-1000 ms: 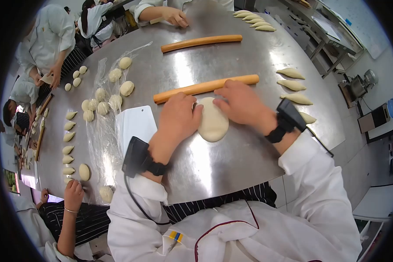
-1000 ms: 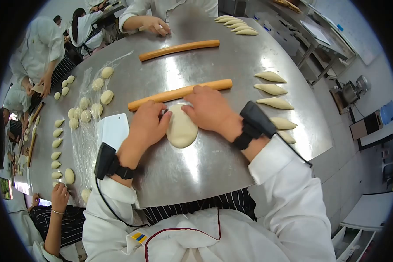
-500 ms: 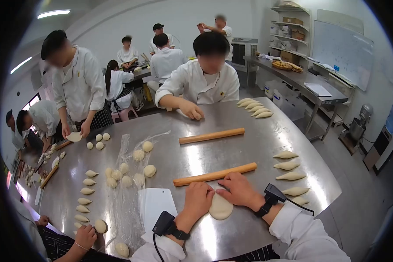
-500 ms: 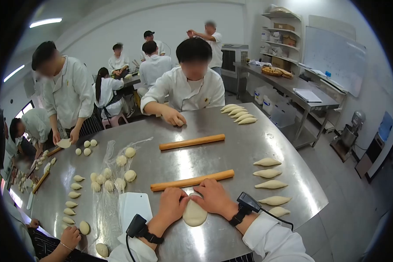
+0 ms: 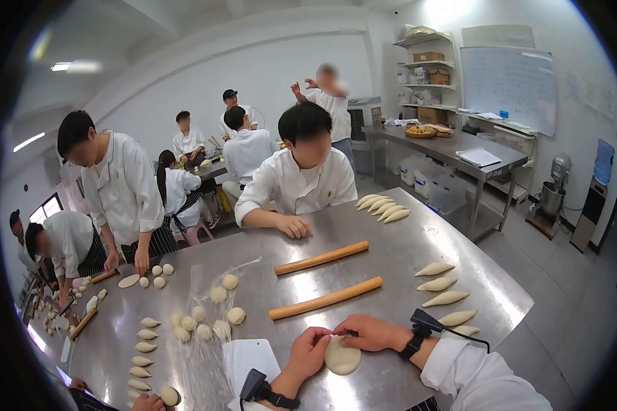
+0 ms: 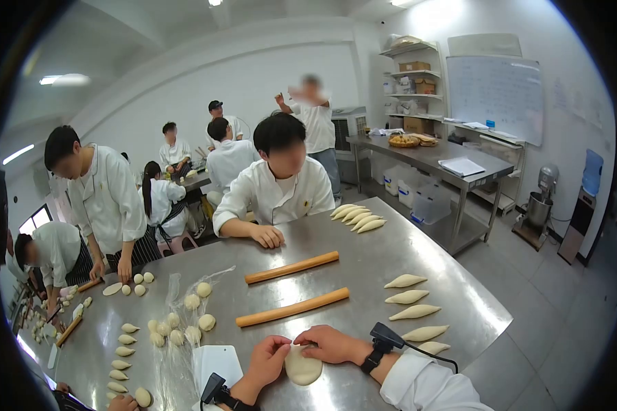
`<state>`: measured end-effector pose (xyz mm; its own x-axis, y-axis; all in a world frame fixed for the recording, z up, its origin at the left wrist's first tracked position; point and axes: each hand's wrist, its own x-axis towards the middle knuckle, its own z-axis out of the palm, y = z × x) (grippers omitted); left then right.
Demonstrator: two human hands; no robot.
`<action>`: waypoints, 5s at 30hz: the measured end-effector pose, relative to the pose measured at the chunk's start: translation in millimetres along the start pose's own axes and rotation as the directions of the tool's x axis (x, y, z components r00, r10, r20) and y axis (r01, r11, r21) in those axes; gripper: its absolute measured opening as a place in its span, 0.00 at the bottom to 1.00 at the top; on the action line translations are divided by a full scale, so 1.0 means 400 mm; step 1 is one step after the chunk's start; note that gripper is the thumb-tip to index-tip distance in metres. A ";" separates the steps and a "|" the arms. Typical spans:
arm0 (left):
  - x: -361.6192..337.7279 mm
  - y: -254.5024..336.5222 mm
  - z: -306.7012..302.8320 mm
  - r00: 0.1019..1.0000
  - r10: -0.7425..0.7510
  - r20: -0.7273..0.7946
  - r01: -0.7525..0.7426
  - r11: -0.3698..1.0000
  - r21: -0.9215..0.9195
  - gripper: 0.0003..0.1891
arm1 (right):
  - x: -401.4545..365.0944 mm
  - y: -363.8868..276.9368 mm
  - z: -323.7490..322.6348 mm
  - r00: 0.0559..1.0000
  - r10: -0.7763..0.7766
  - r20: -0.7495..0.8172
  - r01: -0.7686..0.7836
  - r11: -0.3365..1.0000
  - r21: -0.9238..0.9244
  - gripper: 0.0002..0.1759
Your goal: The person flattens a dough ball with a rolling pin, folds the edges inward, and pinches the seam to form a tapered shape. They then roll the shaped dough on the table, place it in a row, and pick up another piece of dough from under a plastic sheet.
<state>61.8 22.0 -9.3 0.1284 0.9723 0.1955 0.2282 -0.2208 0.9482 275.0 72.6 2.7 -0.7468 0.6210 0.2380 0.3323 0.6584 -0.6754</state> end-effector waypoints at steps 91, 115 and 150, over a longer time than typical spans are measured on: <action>-0.083 0.034 -0.044 0.777 0.565 0.277 -0.533 0.357 0.767 0.08 | -0.073 -0.075 0.097 0.928 -0.308 -0.210 0.083 0.720 -0.689 0.01; -0.154 0.057 -0.021 0.813 0.500 0.298 -0.500 0.338 0.798 0.06 | -0.133 -0.091 0.095 0.905 -0.390 -0.168 0.192 0.729 -0.657 0.02; -0.152 0.057 -0.033 0.785 0.518 0.340 -0.570 0.390 0.723 0.13 | -0.143 -0.093 0.071 0.918 -0.386 -0.085 0.284 0.793 -0.539 0.07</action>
<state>46.4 -41.2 3.8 0.5467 0.6225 0.5600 0.7136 -0.6963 0.0774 289.2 0.5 -5.8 -0.7650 0.3524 0.5391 0.3622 0.9275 -0.0923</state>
